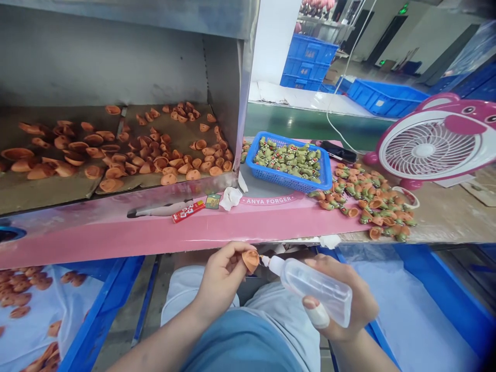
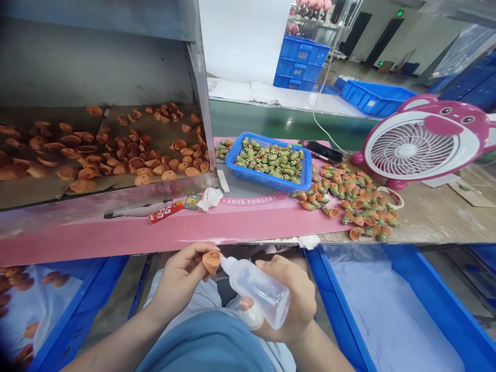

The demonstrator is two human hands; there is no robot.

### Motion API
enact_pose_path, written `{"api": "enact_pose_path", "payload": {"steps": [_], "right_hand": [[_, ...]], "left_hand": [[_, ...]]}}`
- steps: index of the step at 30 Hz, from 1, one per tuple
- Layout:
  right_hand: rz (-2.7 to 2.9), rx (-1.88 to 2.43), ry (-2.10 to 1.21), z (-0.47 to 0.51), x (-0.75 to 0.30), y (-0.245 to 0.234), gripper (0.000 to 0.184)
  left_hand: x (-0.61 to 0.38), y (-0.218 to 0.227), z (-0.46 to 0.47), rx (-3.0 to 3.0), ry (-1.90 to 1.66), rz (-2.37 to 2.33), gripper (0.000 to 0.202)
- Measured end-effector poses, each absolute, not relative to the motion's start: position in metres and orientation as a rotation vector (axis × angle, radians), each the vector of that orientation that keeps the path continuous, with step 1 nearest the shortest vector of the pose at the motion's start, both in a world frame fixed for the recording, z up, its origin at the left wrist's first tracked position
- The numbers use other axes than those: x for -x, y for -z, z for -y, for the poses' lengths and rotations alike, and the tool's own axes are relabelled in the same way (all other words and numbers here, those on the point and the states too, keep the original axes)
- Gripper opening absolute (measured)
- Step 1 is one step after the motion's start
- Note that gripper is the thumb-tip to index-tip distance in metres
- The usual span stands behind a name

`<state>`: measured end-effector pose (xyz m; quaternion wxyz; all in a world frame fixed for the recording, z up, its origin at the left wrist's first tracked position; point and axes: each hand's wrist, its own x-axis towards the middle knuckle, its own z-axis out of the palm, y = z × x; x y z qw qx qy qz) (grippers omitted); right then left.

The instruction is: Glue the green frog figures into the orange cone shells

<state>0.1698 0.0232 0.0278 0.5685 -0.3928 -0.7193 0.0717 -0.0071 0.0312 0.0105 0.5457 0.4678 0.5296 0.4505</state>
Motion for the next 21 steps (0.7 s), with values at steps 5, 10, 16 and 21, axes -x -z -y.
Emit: {"api": "enact_pose_path", "payload": {"steps": [5,10,16,21], "right_hand": [[1.704,0.898,-0.250,-0.0225,-0.1728,-0.0247,0.033],[1.699,0.866,-0.287,-0.0226,-0.1743,-0.0250,0.034],[1.744,0.843,-0.298,-0.0234,-0.1707,-0.0282,0.034],[1.766,0.851,-0.295,-0.0233,-0.1682,-0.0313,0.031]], "left_hand": [[0.0072,-0.0101,-0.0318,-1.114,-1.086,-1.254,0.011],[0.0073,-0.0089,-0.0313,-1.127,-1.095,-1.251,0.011],[0.0065,-0.0093,-0.0313,-1.156,-1.083,-1.280,0.012],[0.0071,-0.0074,-0.0306,-1.189,-1.089,-1.289,0.012]]}}
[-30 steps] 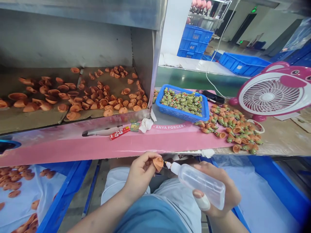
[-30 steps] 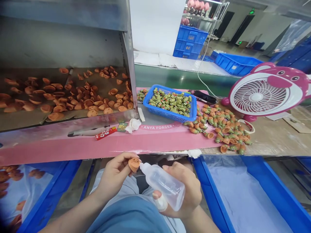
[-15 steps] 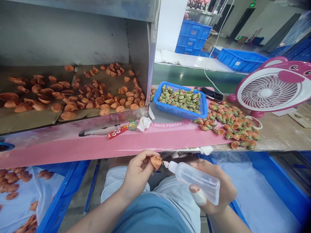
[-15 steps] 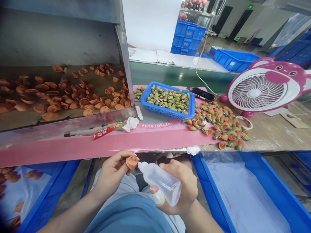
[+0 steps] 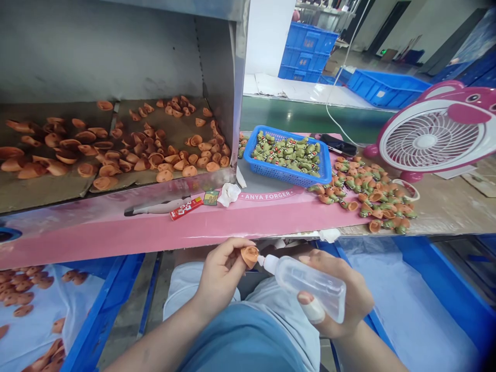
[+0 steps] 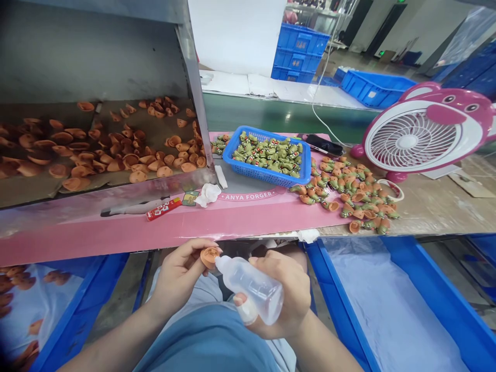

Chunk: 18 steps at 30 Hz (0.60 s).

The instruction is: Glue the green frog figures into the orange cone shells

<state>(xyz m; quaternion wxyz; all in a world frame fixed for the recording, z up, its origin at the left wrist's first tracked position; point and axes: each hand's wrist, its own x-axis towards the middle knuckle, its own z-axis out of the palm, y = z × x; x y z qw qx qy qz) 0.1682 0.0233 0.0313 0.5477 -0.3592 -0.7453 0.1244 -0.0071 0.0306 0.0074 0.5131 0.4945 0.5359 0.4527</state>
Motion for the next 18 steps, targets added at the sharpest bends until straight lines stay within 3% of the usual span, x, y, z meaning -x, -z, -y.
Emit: {"api": "enact_pose_path", "payload": {"steps": [18], "right_hand": [[1.777,0.832,-0.323,-0.0270,-0.1661,-0.0381,0.028]], "left_hand": [[0.0088,0.0002,-0.0304,-1.309,-1.131,-1.243,0.011]]}}
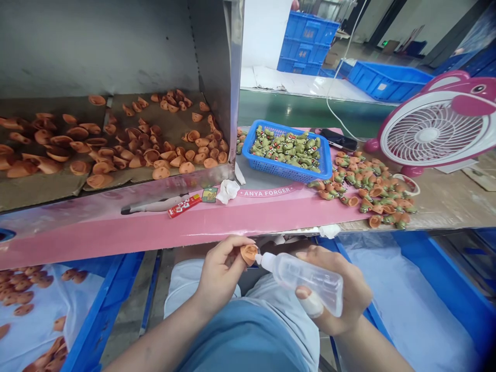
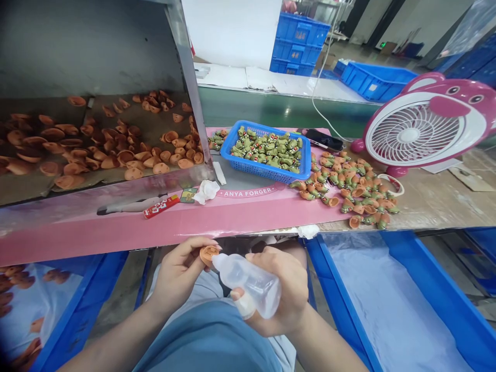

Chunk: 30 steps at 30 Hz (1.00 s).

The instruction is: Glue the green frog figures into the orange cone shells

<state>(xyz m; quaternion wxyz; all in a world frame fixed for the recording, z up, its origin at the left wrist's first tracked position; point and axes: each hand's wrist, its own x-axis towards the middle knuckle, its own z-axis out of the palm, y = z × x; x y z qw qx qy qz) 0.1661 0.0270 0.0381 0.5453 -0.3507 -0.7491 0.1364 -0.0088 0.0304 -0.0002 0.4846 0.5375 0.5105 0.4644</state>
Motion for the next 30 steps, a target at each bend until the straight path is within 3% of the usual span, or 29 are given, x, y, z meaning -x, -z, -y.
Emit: {"api": "enact_pose_path", "payload": {"steps": [15,30], "right_hand": [[1.688,0.819,-0.287,-0.0258,-0.1710,-0.0310,0.036],[1.724,0.840,-0.330,-0.0264,-0.1649,-0.0330,0.031]], "left_hand": [[0.0096,-0.0013,-0.0302,-1.291,-1.147,-1.268,0.012],[0.0115,0.0005,-0.0318,-1.429,-1.172,-1.283,0.014]]}}
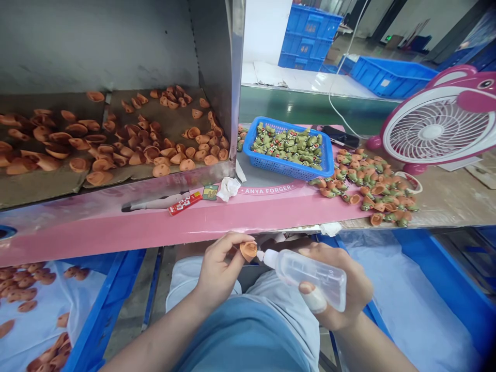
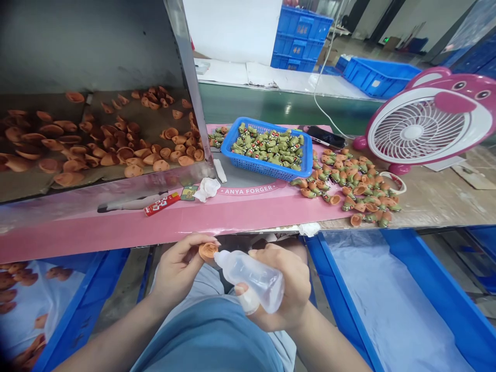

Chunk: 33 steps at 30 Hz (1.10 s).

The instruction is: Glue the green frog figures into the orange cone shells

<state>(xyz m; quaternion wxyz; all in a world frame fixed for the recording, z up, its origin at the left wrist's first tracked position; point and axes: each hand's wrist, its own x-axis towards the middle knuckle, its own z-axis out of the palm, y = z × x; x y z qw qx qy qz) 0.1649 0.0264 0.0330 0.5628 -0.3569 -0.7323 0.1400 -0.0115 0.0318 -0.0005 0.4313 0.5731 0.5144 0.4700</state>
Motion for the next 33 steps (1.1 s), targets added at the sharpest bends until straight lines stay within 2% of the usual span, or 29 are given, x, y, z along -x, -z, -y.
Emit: {"api": "enact_pose_path", "payload": {"steps": [33], "right_hand": [[1.680,0.909,-0.355,-0.0264,-0.1631,-0.0290,0.029]], "left_hand": [[0.0095,-0.0012,-0.0335,-1.335,-1.160,-1.264,0.014]]}}
